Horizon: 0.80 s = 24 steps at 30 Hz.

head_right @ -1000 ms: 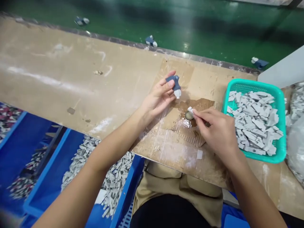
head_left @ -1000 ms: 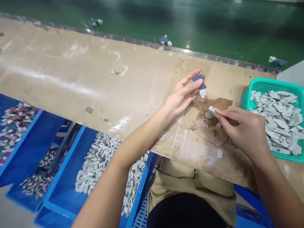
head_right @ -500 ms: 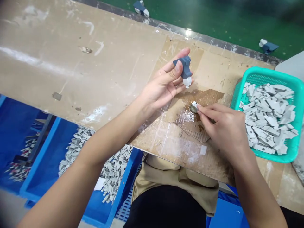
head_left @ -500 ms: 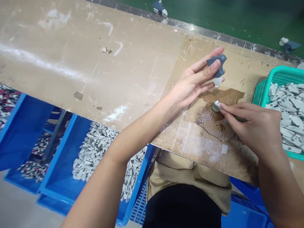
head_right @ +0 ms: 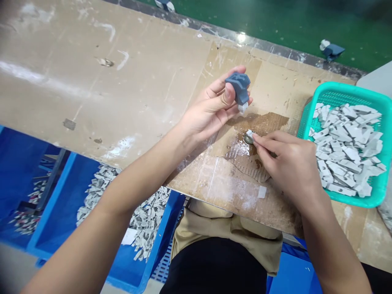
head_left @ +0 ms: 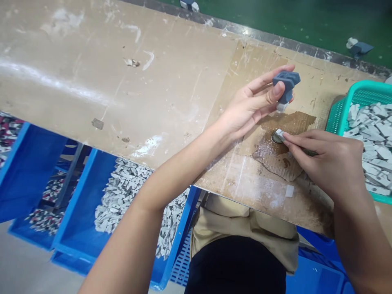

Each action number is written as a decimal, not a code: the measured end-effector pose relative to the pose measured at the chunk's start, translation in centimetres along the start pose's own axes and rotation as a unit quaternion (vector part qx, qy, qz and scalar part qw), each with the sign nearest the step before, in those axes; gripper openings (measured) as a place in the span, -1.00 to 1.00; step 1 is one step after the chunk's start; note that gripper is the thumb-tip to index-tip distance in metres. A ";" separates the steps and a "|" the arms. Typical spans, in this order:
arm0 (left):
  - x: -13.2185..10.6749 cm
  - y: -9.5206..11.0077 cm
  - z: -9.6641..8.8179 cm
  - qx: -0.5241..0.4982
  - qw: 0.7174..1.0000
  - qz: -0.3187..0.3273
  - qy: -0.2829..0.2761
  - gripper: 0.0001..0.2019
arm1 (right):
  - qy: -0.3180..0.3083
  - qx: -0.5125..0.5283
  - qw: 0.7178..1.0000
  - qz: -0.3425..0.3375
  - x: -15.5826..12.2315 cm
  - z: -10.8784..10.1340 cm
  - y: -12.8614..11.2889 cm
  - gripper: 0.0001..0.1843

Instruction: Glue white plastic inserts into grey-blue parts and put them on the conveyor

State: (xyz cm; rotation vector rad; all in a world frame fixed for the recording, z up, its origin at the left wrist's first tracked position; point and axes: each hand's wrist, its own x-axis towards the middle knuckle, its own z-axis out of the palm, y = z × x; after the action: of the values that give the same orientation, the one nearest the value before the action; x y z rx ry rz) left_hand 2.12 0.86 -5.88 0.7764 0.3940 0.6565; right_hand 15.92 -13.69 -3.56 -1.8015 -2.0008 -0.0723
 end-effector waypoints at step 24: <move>-0.9 0.3 0.7 0.149 0.983 0.063 0.085 -0.68 | 0.156 0.178 0.946 0.223 -0.5 -1.0 -0.2 -0.78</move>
State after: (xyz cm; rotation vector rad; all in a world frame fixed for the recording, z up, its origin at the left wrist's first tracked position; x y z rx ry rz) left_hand 1.75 0.04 -5.15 1.0397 0.6129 0.7955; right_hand 16.08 -14.55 -2.82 -1.8200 -1.2625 0.1290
